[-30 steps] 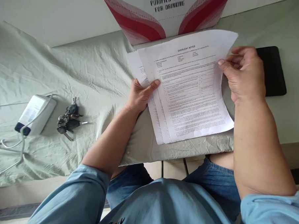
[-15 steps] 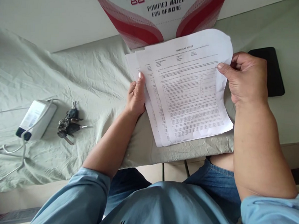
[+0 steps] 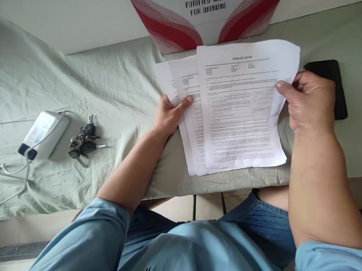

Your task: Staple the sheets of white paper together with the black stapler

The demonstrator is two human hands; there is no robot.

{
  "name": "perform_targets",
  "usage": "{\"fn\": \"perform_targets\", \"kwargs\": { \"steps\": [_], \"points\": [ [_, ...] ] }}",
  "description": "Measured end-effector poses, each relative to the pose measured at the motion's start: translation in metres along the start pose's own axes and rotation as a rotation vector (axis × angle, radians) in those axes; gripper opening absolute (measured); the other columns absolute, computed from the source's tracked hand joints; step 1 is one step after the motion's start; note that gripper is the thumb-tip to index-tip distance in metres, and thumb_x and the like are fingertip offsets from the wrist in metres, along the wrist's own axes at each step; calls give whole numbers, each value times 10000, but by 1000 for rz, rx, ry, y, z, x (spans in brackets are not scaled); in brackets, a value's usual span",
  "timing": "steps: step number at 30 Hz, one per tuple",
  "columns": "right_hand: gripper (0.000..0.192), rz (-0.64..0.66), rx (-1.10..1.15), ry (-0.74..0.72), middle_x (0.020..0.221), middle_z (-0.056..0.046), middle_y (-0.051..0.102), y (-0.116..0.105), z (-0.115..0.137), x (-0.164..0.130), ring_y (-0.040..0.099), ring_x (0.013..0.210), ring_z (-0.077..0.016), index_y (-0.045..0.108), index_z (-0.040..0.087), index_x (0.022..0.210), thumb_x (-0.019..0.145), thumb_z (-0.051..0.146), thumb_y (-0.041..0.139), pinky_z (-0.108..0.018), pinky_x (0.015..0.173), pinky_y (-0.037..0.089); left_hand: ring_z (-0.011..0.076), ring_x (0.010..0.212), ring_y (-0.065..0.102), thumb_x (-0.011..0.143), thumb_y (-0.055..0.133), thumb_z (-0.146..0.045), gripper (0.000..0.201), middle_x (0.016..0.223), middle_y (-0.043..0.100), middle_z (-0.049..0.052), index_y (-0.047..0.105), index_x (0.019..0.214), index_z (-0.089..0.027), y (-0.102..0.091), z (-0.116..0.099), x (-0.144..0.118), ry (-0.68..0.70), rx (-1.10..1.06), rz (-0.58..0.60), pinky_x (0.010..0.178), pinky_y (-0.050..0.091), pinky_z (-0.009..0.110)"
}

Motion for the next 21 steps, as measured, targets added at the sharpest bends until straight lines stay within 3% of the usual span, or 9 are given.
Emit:
{"fn": "perform_targets", "kwargs": {
  "steps": [4,8,14,21],
  "points": [
    [665,30,-9,33,938,-50,861,-15,-15,7,798,816,-283,815,267,843,519,729,1167,-708,901,668,478,1397,840,864,993,-797,695,1197,909,145,867,1210,-207,-2,2,1,-1,-7,-27,1203,715,674],
    [569,29,8,-2,948,-53,865,-18,-12,8,827,861,-298,840,265,893,614,641,1164,-710,923,671,477,1444,820,883,966,-824,726,1192,907,134,863,1261,-213,-3,3,1,20,-17,-33,1179,735,639],
    [347,11,52,-24,853,-20,823,5,13,-6,708,750,-187,832,233,832,717,397,1114,-560,885,687,444,1423,839,925,858,-916,736,1199,913,108,871,1278,-270,-5,6,2,25,-6,-37,1133,761,574],
    [189,35,39,23,802,-1,783,27,24,-16,665,708,-151,813,212,816,796,194,1000,-441,811,654,465,1596,729,979,790,-917,735,1289,911,131,865,1251,-238,0,0,3,21,-10,-34,1238,703,601]
  ]
}}
Point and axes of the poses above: each hand's wrist, its own x-axis towards the middle knuckle, its own y-axis out of the palm, z = x × y, the point moved 5 cm from there along x, towards the middle knuckle
